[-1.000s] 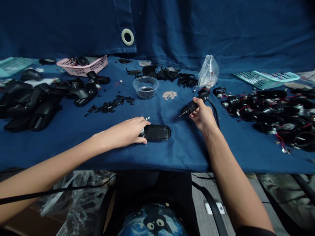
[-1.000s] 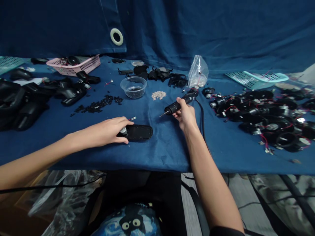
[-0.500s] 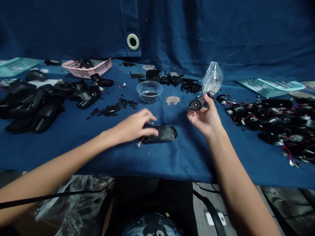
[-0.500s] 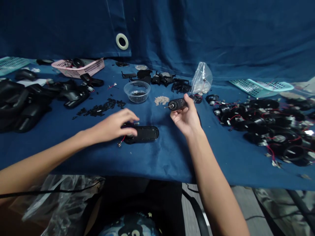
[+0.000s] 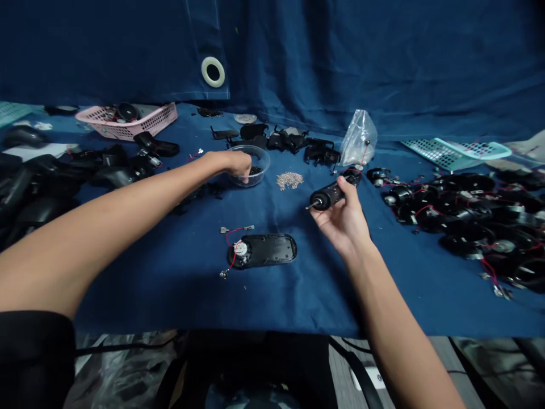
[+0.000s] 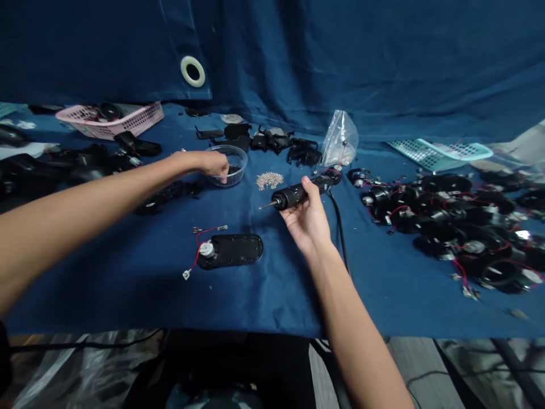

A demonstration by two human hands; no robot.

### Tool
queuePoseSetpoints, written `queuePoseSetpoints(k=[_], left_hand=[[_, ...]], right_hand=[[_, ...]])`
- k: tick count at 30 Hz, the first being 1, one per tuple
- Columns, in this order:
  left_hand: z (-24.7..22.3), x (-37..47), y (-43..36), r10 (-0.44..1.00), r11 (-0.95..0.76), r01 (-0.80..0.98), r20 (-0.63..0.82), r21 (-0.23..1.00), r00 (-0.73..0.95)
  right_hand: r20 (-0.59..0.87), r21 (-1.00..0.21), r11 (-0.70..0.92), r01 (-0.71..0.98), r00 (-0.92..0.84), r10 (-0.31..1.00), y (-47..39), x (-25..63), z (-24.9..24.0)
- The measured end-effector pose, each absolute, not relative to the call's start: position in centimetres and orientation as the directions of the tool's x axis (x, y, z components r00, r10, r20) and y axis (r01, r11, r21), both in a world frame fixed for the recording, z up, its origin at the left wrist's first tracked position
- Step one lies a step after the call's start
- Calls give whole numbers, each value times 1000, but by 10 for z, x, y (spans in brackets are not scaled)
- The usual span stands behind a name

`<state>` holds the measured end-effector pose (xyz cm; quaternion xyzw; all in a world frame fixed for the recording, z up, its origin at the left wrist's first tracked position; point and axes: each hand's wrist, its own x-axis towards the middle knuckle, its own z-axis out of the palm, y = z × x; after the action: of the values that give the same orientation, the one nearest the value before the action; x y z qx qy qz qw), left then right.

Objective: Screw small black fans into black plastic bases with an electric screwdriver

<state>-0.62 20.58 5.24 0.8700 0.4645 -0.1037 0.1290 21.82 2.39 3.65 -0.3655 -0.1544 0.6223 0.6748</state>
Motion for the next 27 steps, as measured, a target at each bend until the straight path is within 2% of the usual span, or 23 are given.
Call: queuePoseSetpoints(k=[5,13,15,18,22,27], left_hand=[[50,-15,205,795,-549,819,-198,169,574],[54,-22,170,854,-520,809,204,276,479],[61,-20,148,843,-526,779,333,341,423],[70,-17,104,813,-561,643,492,521,311],[69,-15,39,809,-576,475,548,665,213],[58,-17,-8,784,-592,413,614,692,96]], right_hand=[[-235,-683,-32,-730,177,956,24,219,36],[-275,-708,-66,-703,189,943,21,218,32],[-280,-712,-73,-699,186,942,20,218,31],[-287,-714,-79,-696,188,939,19,216,30],[-282,-730,-85,-678,185,942,17,213,28],[-285,-751,-119,-649,157,945,12,208,25]])
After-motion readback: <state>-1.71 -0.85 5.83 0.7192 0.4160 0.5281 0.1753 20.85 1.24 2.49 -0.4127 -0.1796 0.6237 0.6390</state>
